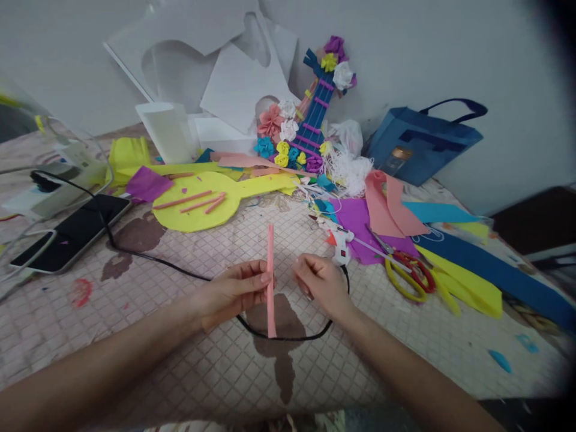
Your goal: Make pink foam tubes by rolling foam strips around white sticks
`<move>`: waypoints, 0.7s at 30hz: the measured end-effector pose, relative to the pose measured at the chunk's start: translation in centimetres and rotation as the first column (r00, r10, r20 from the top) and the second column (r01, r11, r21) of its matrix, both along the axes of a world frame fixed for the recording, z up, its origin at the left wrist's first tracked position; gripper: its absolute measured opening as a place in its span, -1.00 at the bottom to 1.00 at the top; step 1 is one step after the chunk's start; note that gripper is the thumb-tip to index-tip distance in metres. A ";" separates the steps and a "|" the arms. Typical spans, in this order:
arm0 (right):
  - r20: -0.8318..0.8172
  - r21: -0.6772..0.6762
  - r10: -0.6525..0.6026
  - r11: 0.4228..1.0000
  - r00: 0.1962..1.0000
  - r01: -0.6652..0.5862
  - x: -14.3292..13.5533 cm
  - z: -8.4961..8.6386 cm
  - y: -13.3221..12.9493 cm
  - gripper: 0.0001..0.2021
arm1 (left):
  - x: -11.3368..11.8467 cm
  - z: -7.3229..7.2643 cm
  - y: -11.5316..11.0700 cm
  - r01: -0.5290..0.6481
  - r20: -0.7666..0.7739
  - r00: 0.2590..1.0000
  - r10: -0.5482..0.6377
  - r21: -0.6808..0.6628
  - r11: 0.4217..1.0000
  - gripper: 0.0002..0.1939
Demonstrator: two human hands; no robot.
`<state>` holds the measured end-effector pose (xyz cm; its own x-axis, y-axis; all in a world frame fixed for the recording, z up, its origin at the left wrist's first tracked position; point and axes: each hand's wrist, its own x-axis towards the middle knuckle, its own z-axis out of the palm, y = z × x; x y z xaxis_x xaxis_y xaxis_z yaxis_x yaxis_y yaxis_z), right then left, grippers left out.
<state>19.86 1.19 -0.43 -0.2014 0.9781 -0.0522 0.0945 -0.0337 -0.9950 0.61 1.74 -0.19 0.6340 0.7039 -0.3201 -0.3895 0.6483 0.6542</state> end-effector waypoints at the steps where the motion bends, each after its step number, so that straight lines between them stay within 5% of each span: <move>1: -0.077 -0.034 0.068 0.997 0.995 -0.071 -0.2 0.1 -0.1 -0.72 | 0.1 -0.1 -0.1 0.010 0.005 1.000 -0.010 -0.005 1.000 -0.90; 6: -0.377 -0.161 0.194 0.949 0.906 -0.271 -1.2 0.4 -0.6 -0.73 | 0.7 -0.4 -0.4 0.081 0.006 0.997 -0.081 0.008 0.997 -0.88; 12: -0.426 -0.248 0.106 0.942 0.899 -0.228 -1.6 0.1 -0.6 -0.81 | 0.9 -0.4 -0.6 0.172 -0.044 0.985 -0.169 0.089 0.981 -0.84; 21: -0.429 -0.264 -0.009 0.958 0.903 -0.116 -1.2 -0.1 0.1 -0.71 | 0.4 -0.4 -0.7 0.282 -0.096 0.955 -0.279 0.015 0.959 -0.81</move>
<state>18.68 1.31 -0.49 -0.3169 0.9234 -0.2167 -0.3219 -0.3196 -0.8912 1.00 1.05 -0.64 0.7758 0.5117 -0.3691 -0.1320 0.7037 0.6981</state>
